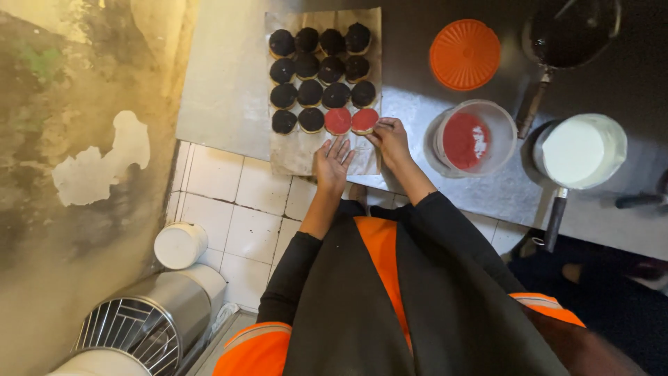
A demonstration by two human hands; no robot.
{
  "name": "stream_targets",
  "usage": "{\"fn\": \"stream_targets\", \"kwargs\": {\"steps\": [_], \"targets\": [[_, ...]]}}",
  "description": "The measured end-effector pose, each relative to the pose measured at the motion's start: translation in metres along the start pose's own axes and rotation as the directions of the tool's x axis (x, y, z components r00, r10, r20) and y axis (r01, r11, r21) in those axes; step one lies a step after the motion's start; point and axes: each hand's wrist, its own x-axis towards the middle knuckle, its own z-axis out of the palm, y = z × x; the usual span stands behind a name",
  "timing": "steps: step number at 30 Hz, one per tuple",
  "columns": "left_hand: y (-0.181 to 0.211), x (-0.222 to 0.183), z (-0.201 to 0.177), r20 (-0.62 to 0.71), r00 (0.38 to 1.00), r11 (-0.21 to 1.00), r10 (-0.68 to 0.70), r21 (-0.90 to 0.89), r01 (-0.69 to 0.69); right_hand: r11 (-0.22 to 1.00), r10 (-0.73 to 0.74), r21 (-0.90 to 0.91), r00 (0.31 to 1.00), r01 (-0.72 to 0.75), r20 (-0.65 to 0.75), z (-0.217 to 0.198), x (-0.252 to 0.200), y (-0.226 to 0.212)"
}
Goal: Dipping donuts into various glazes and decorating them with icing using a piping bag.
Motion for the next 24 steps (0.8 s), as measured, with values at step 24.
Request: {"fn": "stream_targets", "kwargs": {"steps": [24], "targets": [[-0.015,0.016,-0.037,0.036,0.999,0.981,0.003,0.196,-0.010,0.794,-0.280,-0.445,0.899,0.413,0.336,-0.007,-0.170,-0.137]]}}
